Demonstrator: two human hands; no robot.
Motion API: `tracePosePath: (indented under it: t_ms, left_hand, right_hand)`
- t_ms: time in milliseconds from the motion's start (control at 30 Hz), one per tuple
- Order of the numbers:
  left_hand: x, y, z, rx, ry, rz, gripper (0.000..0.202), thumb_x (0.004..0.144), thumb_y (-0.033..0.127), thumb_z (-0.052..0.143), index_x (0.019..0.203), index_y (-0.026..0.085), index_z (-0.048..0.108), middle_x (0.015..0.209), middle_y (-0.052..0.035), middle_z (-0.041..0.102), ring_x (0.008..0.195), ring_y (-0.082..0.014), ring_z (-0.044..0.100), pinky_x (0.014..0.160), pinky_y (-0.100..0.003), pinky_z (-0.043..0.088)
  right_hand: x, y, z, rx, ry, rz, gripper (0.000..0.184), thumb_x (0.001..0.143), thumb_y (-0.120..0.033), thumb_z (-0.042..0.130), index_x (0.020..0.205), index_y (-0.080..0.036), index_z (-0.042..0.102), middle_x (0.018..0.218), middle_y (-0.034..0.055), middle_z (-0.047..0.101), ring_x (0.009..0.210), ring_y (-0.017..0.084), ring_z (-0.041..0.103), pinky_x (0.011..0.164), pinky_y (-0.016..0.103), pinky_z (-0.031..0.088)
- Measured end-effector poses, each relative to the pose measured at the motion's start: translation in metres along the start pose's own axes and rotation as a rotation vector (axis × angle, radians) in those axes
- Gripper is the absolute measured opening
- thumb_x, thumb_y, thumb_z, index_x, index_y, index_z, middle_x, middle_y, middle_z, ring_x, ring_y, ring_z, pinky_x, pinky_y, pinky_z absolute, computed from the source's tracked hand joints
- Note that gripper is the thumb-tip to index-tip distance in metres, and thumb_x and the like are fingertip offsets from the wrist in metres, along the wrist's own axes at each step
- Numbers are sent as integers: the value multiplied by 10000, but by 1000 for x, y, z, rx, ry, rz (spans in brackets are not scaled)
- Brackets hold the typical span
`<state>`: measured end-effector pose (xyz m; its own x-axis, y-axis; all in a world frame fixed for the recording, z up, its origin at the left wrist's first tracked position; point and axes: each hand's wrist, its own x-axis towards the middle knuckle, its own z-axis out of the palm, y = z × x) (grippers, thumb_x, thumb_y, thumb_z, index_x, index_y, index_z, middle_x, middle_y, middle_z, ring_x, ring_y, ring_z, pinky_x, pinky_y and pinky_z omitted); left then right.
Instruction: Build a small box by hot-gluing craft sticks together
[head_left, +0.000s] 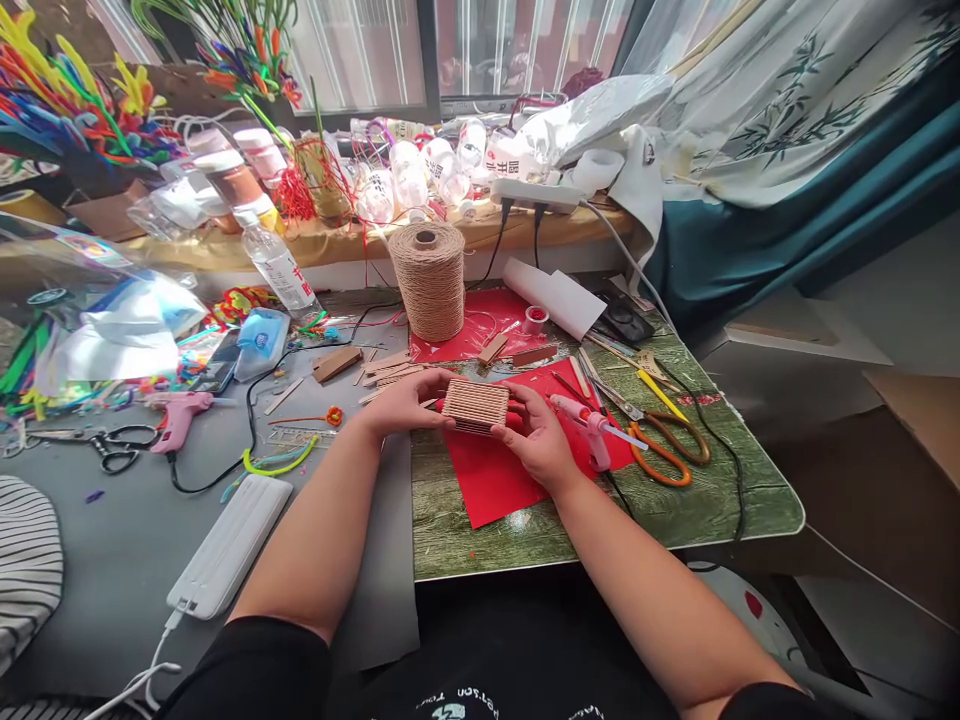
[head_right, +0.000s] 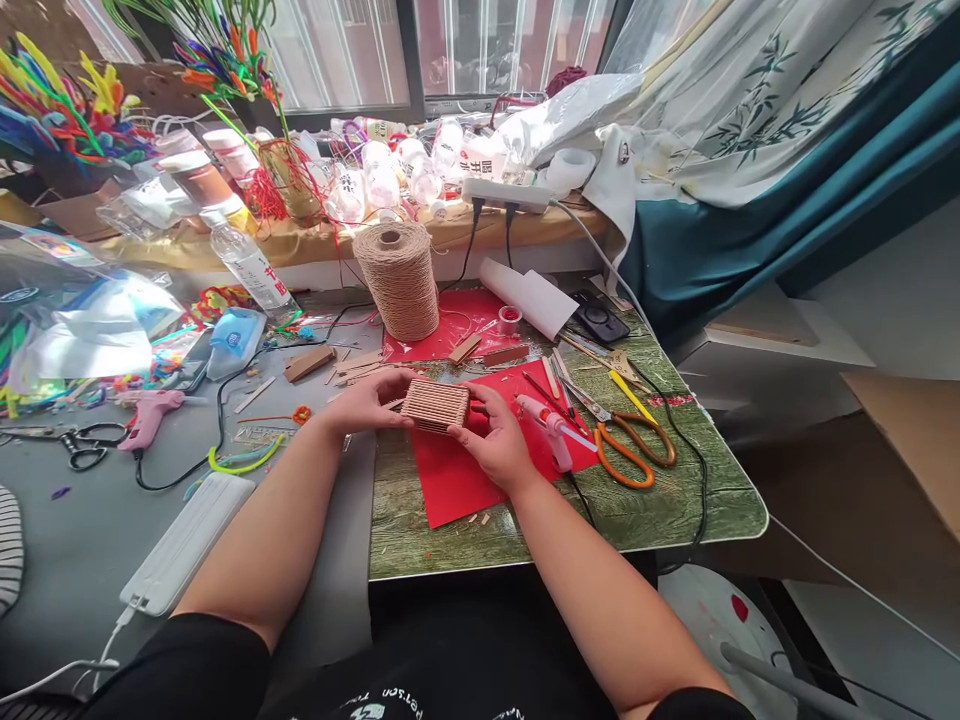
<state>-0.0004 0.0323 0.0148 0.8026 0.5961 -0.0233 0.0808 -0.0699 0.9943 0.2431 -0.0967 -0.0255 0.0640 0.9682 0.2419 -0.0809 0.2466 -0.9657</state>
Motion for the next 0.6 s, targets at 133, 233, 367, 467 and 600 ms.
tracePosePath:
  t_ms: [133,233,367,467,600]
  left_hand:
    - [0,3,1,-6,-4,-9,670,728,247,907,1326,221,607,1435,-142,626,1333,-298,614,1184,-499,425]
    - [0,3,2,-15,-14,-13,698,733,257,895,1358,230,587,1443,-143,622,1346,-302,606,1163,-490,450]
    - [-2,7,3,22,-30,-24,855,701,237,898,1465,254,513,1469,-148,600,1352,-310,602,1127,-475,484]
    - [-3,12,5,133,-46,-42,853,706,225,874,1479,259,514,1436,-130,627,1309,-300,629,1105,-462,501]
    - [0,17,8,379,-47,-14,658,694,207,835,1327,233,660,1319,-99,699,1244,-324,643,1077,-462,509]
  right_hand:
    - [0,1,0,-9,9,18,673,850,-430,832,1451,-317,549,1517,108,542,1332,288,584,1118,506,524]
    - [1,1,1,-11,3,30,684,860,-439,818,1468,-311,532,1513,113,550,1329,284,589,1120,505,520]
    - [-2,-2,2,-38,-1,26,801,817,-399,859,1517,-298,483,1545,116,535,1366,295,570,1172,529,466]
    - [-6,-4,1,-153,-14,37,868,768,-327,893,1530,-284,480,1555,112,535,1425,306,521,1228,540,393]
    - [-7,-6,-7,-310,-95,65,889,777,-197,839,1567,-294,444,1576,98,518,1458,294,490,1259,538,342]
